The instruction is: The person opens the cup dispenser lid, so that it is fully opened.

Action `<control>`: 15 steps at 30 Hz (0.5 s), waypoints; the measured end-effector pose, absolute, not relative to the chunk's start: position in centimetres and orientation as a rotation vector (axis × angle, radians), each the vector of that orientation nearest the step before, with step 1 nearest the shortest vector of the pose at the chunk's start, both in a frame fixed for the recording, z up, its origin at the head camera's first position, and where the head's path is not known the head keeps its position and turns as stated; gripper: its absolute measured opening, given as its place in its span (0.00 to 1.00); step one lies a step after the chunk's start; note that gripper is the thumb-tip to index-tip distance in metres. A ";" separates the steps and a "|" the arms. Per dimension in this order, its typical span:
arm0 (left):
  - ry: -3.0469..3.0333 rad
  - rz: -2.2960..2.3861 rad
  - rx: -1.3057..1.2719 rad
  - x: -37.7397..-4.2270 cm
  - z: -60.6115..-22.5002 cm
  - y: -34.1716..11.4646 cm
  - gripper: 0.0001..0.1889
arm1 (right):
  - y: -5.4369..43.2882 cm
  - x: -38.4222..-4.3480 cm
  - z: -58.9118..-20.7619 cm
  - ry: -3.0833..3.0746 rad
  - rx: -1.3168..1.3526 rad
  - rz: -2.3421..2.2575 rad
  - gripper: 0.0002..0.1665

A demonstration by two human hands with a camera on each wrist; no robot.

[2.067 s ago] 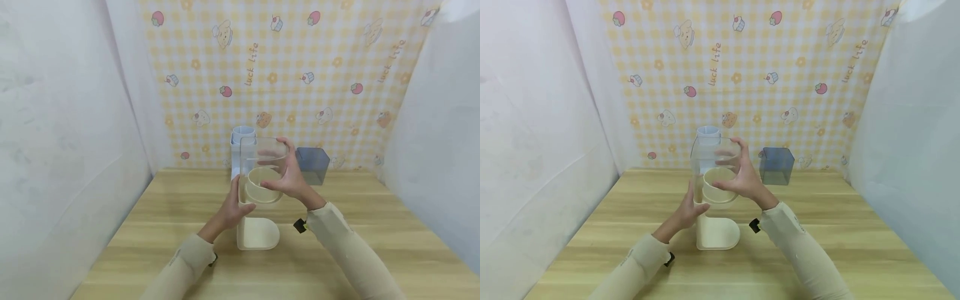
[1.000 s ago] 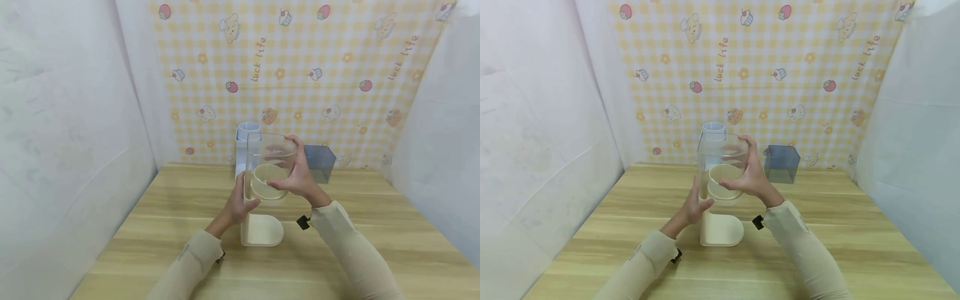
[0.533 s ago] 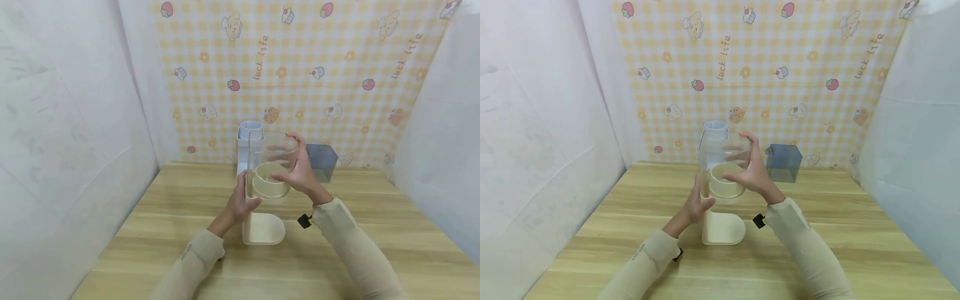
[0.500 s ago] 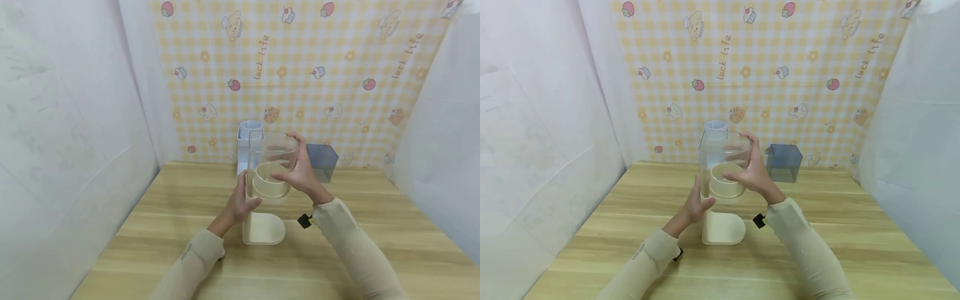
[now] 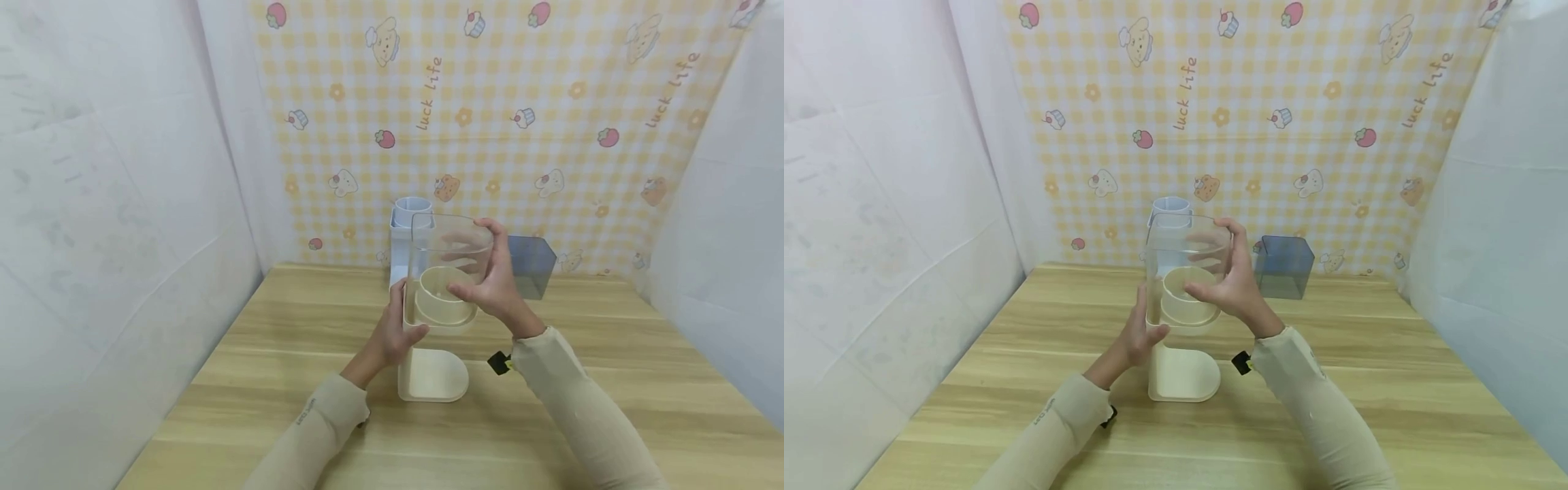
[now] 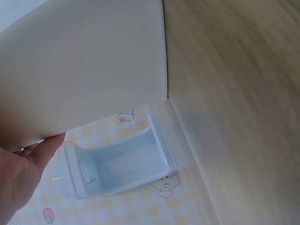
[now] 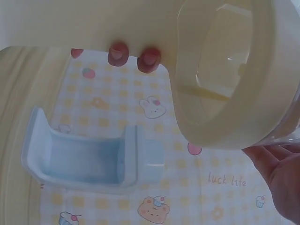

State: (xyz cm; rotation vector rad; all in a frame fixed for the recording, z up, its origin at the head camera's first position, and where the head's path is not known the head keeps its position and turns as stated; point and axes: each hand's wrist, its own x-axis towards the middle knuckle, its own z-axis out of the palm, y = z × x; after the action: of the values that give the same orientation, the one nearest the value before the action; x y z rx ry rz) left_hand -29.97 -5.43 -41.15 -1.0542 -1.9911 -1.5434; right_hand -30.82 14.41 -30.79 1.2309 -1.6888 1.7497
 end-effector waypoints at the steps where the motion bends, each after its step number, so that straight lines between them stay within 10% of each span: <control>1: -1.990 -1.543 -1.054 -29.9 -41.2 -5.4 0.57 | 14.4 -30.8 -30.8 -1.685 1.230 1.738 0.62; 15: -2.000 -1.586 -1.051 -30.2 -41.4 -5.5 0.57 | 14.5 -31.1 -30.4 -1.748 1.199 1.732 0.59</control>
State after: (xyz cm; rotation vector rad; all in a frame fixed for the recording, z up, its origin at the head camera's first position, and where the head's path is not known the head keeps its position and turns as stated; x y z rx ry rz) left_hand -30.18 -5.52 -41.40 -1.0511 -1.9998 -1.5857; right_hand -31.06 14.52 -30.41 1.1986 -1.7476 1.7322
